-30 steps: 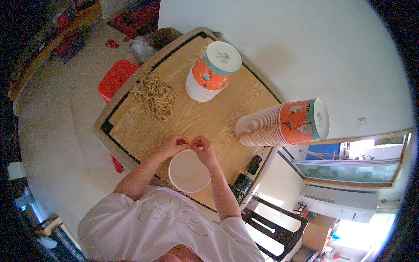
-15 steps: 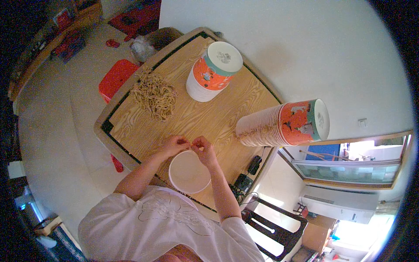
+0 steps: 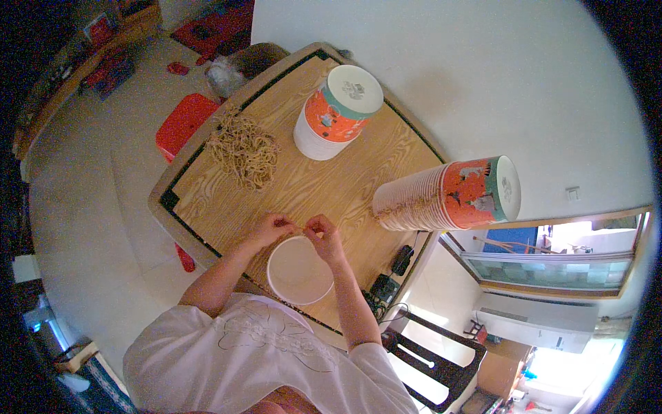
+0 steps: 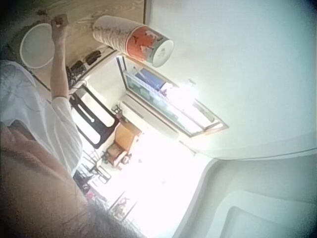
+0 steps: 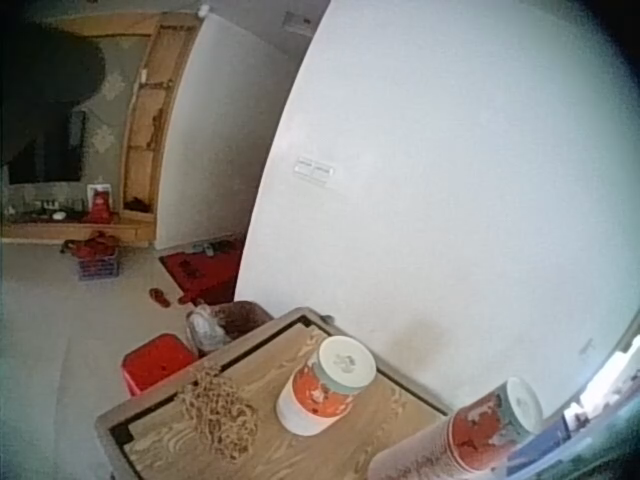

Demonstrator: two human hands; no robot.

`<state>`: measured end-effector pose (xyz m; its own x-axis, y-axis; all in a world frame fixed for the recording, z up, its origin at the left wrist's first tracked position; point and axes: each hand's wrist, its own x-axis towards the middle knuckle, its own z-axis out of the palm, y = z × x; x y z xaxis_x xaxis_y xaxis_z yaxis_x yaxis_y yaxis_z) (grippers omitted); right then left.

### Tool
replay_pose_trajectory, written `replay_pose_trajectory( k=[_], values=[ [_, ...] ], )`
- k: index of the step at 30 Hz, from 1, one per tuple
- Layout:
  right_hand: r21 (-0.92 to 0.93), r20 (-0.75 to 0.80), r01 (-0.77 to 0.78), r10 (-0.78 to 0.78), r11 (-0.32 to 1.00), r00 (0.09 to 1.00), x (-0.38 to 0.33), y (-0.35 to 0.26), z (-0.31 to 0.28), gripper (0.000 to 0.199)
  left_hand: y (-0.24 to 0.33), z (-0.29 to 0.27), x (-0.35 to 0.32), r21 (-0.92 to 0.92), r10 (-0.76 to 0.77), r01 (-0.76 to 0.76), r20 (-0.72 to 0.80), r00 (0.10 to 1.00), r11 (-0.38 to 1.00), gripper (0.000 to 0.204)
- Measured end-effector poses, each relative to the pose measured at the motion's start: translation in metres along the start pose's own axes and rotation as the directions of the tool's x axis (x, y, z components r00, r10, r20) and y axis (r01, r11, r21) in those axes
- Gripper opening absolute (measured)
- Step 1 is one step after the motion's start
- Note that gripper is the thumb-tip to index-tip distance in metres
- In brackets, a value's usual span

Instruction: The recorder is placing rubber bands into paper cups and stacking them at a table.

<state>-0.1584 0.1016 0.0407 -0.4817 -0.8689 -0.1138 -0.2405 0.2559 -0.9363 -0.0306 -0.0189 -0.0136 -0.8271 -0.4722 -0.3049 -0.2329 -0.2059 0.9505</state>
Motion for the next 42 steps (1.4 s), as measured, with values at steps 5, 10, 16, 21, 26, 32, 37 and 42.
replay_pose_trajectory(
  k=[5, 10, 16, 21, 26, 32, 37, 42],
  values=[
    [0.211, 0.078, -0.151, 0.137, 0.966, 0.988, 0.003, 0.005, -0.007, 0.008, 0.0, 0.0, 0.001, 0.093, -0.03, 0.031, -0.006, 1.0, 0.995, 0.014],
    [0.285, 0.166, -0.204, 0.162, 0.937, 0.973, 0.009, 0.02, -0.016, 0.01, 0.006, 0.002, 0.003, 0.213, -0.047, 0.035, 0.053, 0.997, 0.976, 0.019],
    [0.268, 0.302, -0.301, 0.217, 0.915, 0.928, 0.006, 0.044, -0.013, 0.015, -0.017, 0.016, 0.015, 0.099, -0.023, 0.019, 0.043, 0.999, 0.995, 0.019],
    [0.179, 0.282, -0.184, 0.129, 0.966, 0.951, 0.006, 0.061, -0.014, 0.012, -0.022, 0.018, 0.02, 0.072, -0.034, 0.024, 0.141, 0.989, 0.997, 0.025],
    [0.234, 0.322, -0.168, 0.087, 0.957, 0.943, 0.007, 0.059, -0.012, 0.008, -0.016, 0.016, 0.018, 0.011, -0.061, 0.06, 0.132, 0.989, 0.998, 0.023],
    [0.179, 0.322, -0.159, 0.095, 0.971, 0.942, 0.004, 0.055, -0.01, 0.006, -0.036, 0.012, 0.018, -0.046, 0.001, 0.005, 0.14, 0.99, 0.999, 0.015],
    [0.106, 0.358, -0.217, 0.167, 0.97, 0.919, 0.0, 0.041, -0.013, 0.005, -0.033, 0.013, 0.014, 0.017, -0.035, 0.033, 0.168, 0.985, 0.999, 0.016],
    [0.117, 0.461, -0.262, 0.181, 0.958, 0.869, 0.0, 0.013, -0.015, 0.007, -0.042, 0.016, 0.017, 0.131, -0.018, 0.006, 0.087, 0.996, 0.991, 0.015]
  ],
)
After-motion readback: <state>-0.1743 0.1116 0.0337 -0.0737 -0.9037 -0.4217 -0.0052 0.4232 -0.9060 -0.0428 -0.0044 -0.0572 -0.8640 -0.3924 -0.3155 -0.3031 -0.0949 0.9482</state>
